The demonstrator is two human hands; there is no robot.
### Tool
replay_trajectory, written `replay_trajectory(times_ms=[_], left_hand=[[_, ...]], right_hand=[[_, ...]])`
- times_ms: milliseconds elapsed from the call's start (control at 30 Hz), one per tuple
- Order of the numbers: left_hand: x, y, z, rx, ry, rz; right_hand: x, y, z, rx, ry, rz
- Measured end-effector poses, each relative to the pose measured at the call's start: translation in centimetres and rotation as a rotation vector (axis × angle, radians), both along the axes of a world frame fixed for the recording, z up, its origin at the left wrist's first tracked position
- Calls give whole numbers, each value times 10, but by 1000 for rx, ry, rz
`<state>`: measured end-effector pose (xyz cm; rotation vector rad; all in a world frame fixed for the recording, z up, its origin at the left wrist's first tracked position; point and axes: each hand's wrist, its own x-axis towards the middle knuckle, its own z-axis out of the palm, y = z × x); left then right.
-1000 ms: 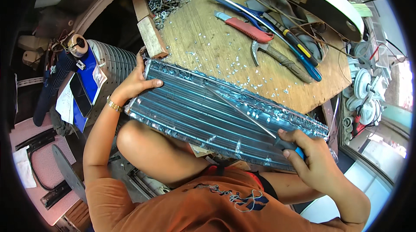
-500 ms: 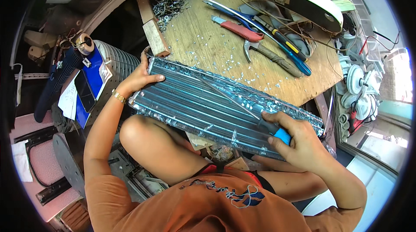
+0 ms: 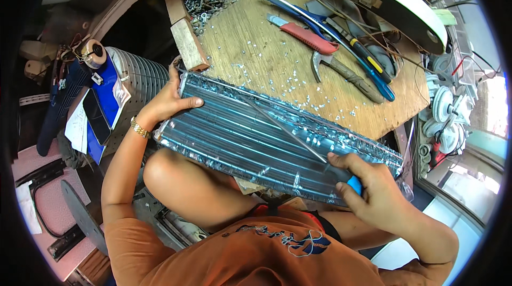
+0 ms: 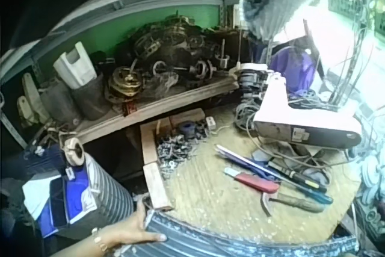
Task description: The person scrapes and straightens the fins of an air conditioner evaporator coil using a screwdriver and a small pick. They work on various sections of the metal unit while sitting on the floor, occasionally using their hands to clear away debris.
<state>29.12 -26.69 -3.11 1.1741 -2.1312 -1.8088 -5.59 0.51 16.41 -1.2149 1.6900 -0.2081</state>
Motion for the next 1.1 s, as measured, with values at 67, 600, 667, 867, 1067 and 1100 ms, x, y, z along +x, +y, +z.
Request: replay_trajectory(times_ms=[67,600,667,867,1067,1100], left_hand=[[1,-4,-10,-88,6,-27],[2,-11,-5,13,17,35],[0,-8,-1,18,7,43],[1,-5,-11,-10,11,26],[-4,-8,0,-7,-17,21],[-2,-9,0,-17,-18,23]], right_hand=[[2,-11,9,-6,25,26],[-45,56,-5,-230,43,20],[-42,48,6,-120,61,-9],[-28,38,-5,-55,40,-46],[-33,50,-20,-179,21,-59],[-35,52,-15,-190,20,-58]])
